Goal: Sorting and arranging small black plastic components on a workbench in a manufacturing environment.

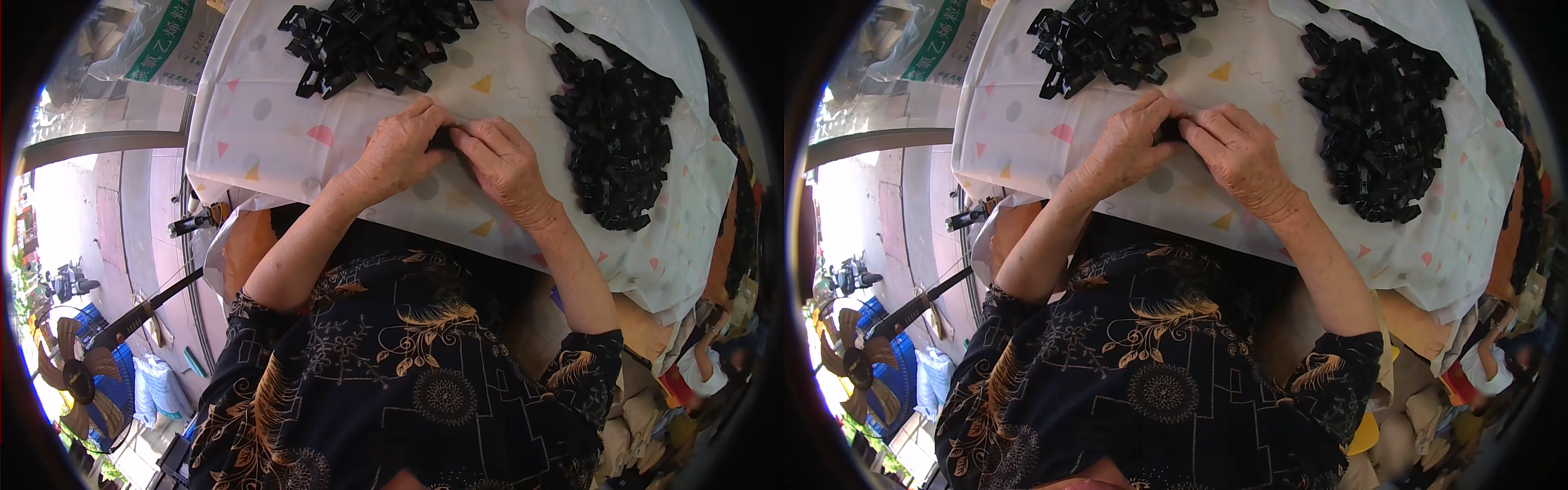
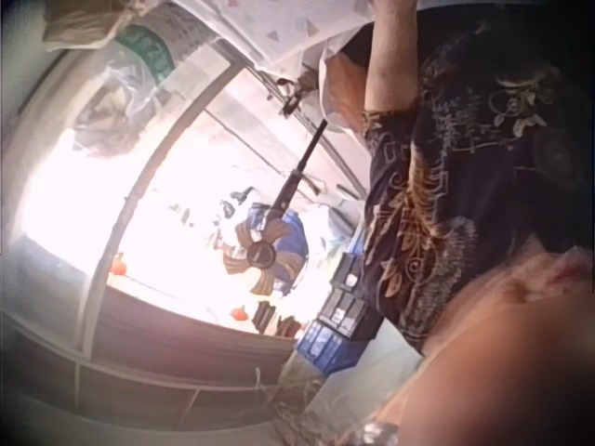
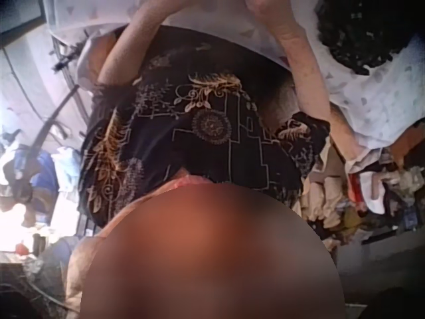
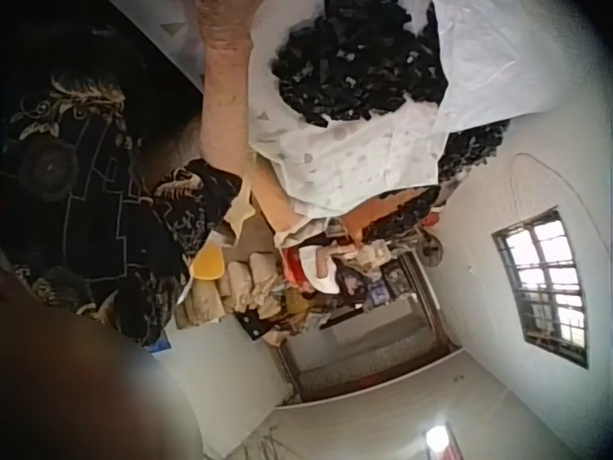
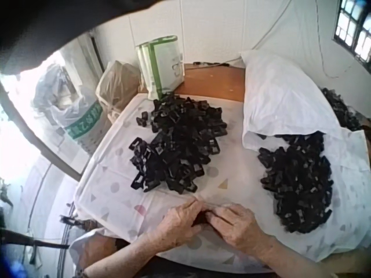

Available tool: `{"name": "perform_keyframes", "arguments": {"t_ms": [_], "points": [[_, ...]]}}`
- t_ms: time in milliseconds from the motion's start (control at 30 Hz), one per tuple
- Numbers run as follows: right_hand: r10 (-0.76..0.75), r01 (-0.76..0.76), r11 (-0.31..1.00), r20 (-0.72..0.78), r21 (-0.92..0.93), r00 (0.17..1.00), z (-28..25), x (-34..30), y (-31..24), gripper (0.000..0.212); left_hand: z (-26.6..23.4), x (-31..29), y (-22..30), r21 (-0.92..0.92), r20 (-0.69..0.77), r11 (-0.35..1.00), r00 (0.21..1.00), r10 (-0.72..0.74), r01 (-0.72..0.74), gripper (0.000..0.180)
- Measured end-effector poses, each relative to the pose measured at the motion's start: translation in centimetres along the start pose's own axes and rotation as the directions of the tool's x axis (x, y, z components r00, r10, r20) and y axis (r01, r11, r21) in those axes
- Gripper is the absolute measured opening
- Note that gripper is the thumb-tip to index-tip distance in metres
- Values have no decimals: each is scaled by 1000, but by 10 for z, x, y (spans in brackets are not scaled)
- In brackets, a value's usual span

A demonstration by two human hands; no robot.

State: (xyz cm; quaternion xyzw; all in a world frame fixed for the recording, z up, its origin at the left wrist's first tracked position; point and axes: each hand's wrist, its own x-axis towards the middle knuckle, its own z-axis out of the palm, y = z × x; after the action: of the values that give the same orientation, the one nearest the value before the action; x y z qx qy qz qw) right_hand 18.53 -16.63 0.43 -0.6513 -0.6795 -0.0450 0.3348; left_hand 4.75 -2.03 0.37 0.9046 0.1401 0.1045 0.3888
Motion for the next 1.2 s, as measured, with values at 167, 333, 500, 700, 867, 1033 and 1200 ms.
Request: {"name": "perform_keyframes", "arguments": {"t_ms": [167, 333, 500, 700, 867, 1033, 1200], "points": [[-13, 18, 981, 27, -191, 1000, -3, -9, -5, 38, 5, -1, -4, -54, -93, 996, 994, 59, -65, 34], [4, 2, 973, 28, -232, 1000, 8, -19, -3, 38, 1, 1, -6, -26, -72, 1000, 997, 14, -16, 33], [93, -91, 984, 2, -153, 996, -5, -26, -1, 40, -5, 4, -12, -80, -117, 993, 990, 82, -92, 34], [191, -224, 780, -118, -584, 974, -59, -34, 48, 33, -50, 10, -28, 329, -321, 938, 947, -2, 113, 35], [211, -132, 629, 5, -766, 977, -67, -30, 72, 24, -53, 13, -39, 501, -266, 861, 962, 58, 87, 31], [182, -94, 671, 40, -736, 982, -70, -26, 75, 24, -47, 4, -32, 507, -216, 859, 975, 49, 69, 27], [149, -104, 810, 30, -577, 988, -59, -19, 55, 24, -36, 13, -16, 399, -193, 917, 977, 86, -2, 25]]}}
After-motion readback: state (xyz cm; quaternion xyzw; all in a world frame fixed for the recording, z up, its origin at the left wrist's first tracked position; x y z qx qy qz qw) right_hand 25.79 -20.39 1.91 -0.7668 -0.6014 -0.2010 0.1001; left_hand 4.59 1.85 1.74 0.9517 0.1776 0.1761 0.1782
